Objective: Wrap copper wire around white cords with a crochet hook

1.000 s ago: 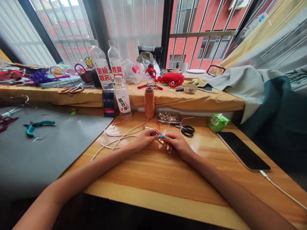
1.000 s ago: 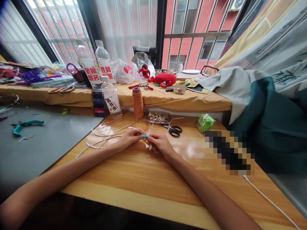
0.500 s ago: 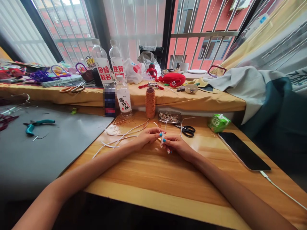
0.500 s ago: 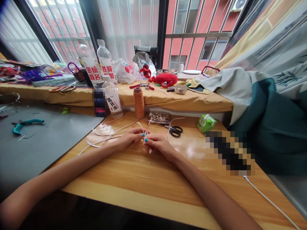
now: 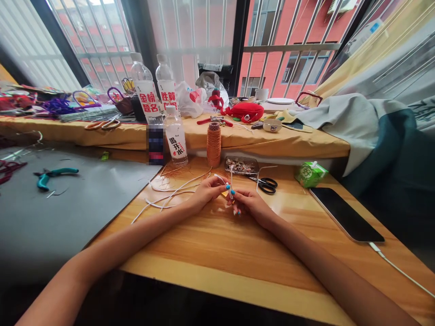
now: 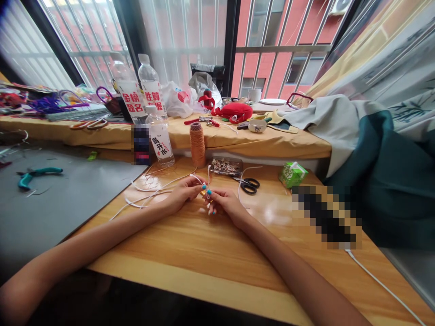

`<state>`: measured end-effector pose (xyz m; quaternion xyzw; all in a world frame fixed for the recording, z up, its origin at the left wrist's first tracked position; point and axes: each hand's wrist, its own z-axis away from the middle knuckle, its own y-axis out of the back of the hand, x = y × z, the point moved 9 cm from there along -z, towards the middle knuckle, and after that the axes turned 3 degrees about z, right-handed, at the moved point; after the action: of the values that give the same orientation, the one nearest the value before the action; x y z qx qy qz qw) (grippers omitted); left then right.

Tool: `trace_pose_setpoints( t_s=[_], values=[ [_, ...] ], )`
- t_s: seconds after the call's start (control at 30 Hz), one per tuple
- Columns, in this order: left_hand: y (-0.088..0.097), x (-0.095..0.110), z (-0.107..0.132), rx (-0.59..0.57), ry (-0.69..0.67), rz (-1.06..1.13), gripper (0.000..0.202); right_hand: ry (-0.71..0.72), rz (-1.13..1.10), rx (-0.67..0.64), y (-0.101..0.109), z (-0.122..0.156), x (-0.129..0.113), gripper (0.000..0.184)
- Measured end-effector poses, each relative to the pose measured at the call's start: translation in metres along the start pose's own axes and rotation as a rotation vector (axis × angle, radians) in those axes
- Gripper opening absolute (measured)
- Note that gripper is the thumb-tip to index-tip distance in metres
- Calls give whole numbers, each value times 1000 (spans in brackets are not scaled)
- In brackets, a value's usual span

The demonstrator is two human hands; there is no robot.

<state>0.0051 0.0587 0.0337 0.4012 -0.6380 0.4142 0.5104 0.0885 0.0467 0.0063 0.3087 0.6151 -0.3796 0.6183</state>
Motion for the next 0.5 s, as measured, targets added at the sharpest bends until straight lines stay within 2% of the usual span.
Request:
trace_pose_setpoints(
  t_s=[0.17,0.5],
  values=[
    [6,2,0,59,-36,-25,25,-5,4,3,2,-1,3,29],
    [-1,7,1,-21,-133,-71,19,-7,0,15,0,1,1,28]
  ],
)
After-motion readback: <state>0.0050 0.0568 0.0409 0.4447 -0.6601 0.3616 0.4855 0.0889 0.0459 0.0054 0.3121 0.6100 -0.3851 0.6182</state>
